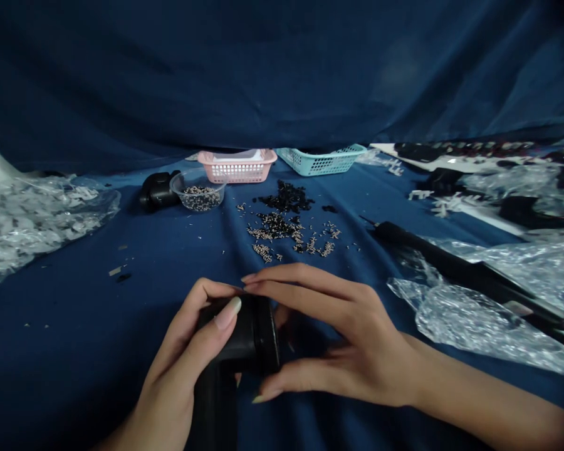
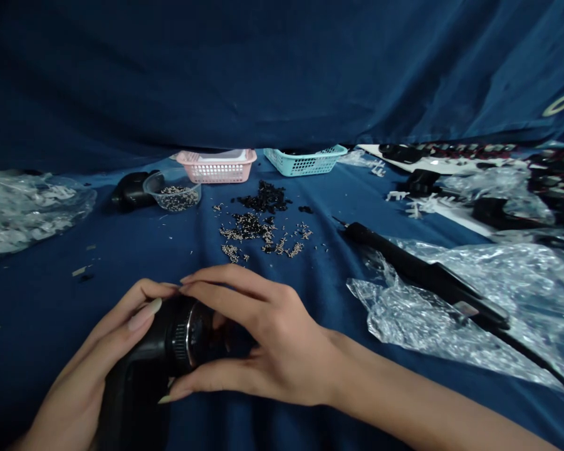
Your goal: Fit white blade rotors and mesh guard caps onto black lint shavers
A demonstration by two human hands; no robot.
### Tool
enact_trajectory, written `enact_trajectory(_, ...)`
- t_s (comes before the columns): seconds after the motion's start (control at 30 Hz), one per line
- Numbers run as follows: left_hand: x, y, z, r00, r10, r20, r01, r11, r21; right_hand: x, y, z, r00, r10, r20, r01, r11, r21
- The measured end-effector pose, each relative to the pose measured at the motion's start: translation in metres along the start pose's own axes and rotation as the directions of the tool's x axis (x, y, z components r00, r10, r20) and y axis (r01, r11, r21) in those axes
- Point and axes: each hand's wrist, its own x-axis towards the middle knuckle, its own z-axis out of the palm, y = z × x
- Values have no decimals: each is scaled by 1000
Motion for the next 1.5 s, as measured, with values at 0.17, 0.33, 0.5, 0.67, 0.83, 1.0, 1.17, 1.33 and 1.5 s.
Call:
enact_trajectory(0.17,-2,12,3,993,-105,-45,102,993,-56,-3,-4,-4,984,-176,28,178,958,-225)
enact_trajectory(0.33,1,13,8,973,-231,11,229,956,-184,-4,-9,-11,968,-238,81,251,884,-394)
enact_trajectory(0.5,6,7,12,877,-427,-222,350,883,-313,1,-17,-15,983,-131,129,170,912,-374)
enact_trajectory(0.67,2,8,14,886,-374,-273,307,916,-258,-2,-11,-10,972,-200,123,234,848,-475)
enact_trajectory(0.83,-5,7,11,975,-219,26,220,963,-158,-7,-6,-3,983,-181,31,178,895,-409)
enact_trajectory(1.0,-1,8,5,977,-207,51,211,973,-92,-6,-13,-7,972,-210,103,230,789,-570)
enact_trajectory(1.17,-2,14,11,980,-199,-27,199,980,-8,-9,-11,-7,972,-206,114,235,827,-510)
enact_trajectory(1.33,-16,8,9,993,-5,-120,30,977,210,-8,-10,-1,990,-137,12,134,938,-320)
enact_trajectory(1.5,-13,3,-4,776,618,127,-548,561,620,-1,-12,-2,998,-37,-54,34,998,-43)
